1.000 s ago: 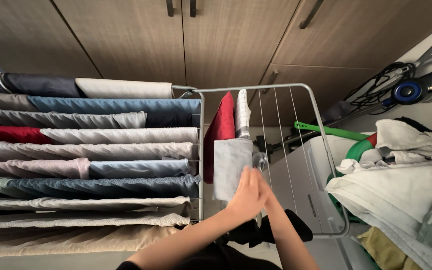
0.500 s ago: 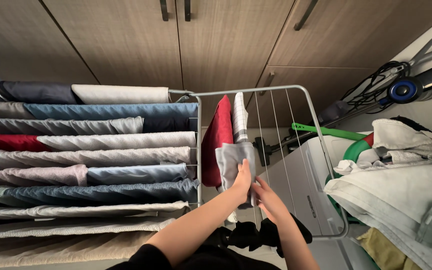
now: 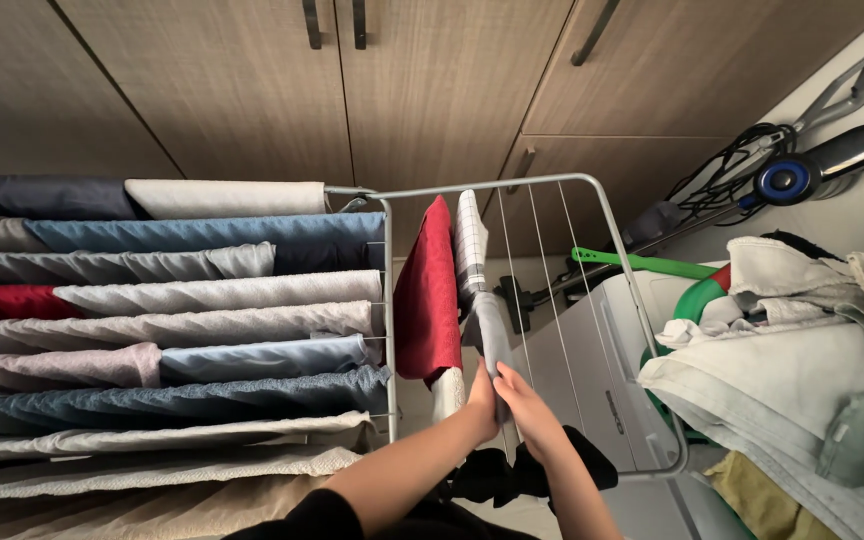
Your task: The person folds and hangs various clothing items on a metal drying rack. They handle dark pants, a checkered shirt, a gray shirt, an orange top, and a blue top, arranging each on the rack bars without overlapping.
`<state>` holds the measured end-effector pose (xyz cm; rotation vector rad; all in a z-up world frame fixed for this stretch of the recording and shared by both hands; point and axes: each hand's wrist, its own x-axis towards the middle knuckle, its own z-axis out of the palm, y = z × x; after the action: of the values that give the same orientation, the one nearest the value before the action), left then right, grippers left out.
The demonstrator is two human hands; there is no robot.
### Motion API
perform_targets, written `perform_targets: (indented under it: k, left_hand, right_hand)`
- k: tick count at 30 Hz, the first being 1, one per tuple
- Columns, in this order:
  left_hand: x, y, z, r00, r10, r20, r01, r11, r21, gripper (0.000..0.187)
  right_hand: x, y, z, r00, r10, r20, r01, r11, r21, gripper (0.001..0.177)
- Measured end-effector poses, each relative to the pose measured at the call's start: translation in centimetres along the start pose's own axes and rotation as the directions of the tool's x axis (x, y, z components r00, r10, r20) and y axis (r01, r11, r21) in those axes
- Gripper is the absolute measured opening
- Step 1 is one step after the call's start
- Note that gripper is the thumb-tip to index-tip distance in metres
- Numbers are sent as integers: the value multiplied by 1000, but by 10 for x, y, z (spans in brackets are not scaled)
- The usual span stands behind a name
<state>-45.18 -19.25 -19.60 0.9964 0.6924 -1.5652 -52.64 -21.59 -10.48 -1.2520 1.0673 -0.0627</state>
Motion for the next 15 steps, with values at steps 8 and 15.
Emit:
perform_targets:
  k: [8,15]
  left_hand:
    - [-63,0,-7,938,340,-63,-189,657,729,81]
    - [-56,-29,-24,677,650,346,-617,244,748,54]
  right_hand:
    - [55,1,-3,980,-200,-5,178,884,-432,66]
    - [110,-21,34,923,-381,55,260,510,-820,59]
